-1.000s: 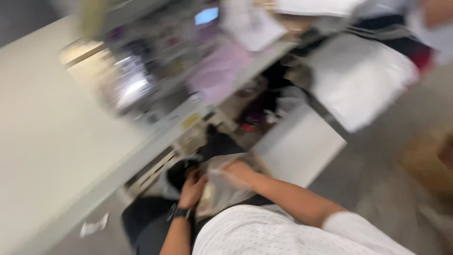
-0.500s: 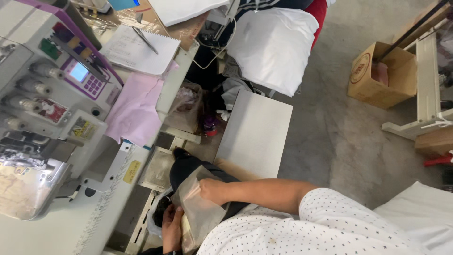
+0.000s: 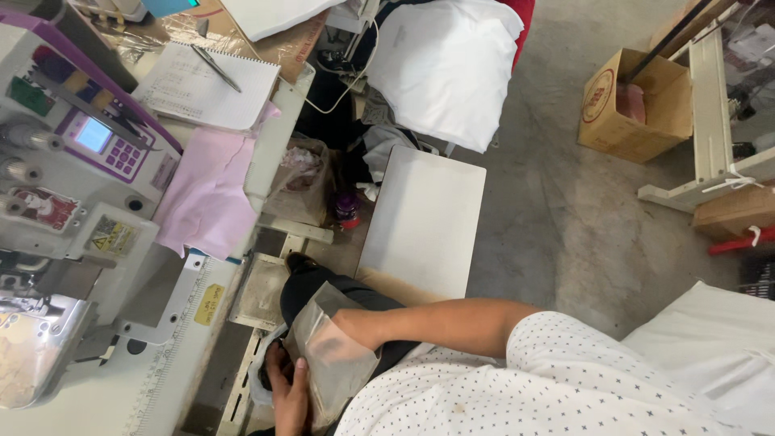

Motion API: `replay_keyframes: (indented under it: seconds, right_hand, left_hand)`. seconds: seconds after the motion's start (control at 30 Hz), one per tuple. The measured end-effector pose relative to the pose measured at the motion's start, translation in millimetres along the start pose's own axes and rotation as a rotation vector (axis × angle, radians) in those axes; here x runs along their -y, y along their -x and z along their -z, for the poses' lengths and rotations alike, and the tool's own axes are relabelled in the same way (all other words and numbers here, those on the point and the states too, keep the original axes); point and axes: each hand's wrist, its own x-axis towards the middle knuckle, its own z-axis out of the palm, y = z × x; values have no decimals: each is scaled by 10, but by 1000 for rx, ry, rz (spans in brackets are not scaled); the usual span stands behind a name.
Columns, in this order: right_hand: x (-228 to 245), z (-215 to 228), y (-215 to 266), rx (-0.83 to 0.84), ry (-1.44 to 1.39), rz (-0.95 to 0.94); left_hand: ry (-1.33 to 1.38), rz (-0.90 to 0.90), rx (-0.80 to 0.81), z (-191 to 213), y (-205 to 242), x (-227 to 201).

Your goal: The person handles a small brown component and a transparent plastic bag at a workstation, placing the component into the bag and folding the bag.

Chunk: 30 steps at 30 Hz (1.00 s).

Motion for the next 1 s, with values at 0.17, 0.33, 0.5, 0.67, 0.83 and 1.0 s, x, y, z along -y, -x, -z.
replay_keyframes:
  seconds: [0.17,0.33,0.5,0.67,0.83,1.0]
  right_hand:
    - [344,517,18,17,-113,-258]
    - [296,951,67,-367,-435,-150]
    - [698,1266,69,-584,-719,43]
    - [793,1295,88,-604,-769,246]
    - [866,1269,71,-592,-751,291]
    - [943,1258,67,-631,-674,284]
  left_hand:
    - [-161,-299,232,21,-123,229]
    - [-212,-483,218,5,-142,322]
    - [-261,-347,219,29,-80,260]
    - [-225,-332,260,26,-65,241]
    - [-192,-319,266,56,5,125]
    - [-199,-298,269,54,59,-3]
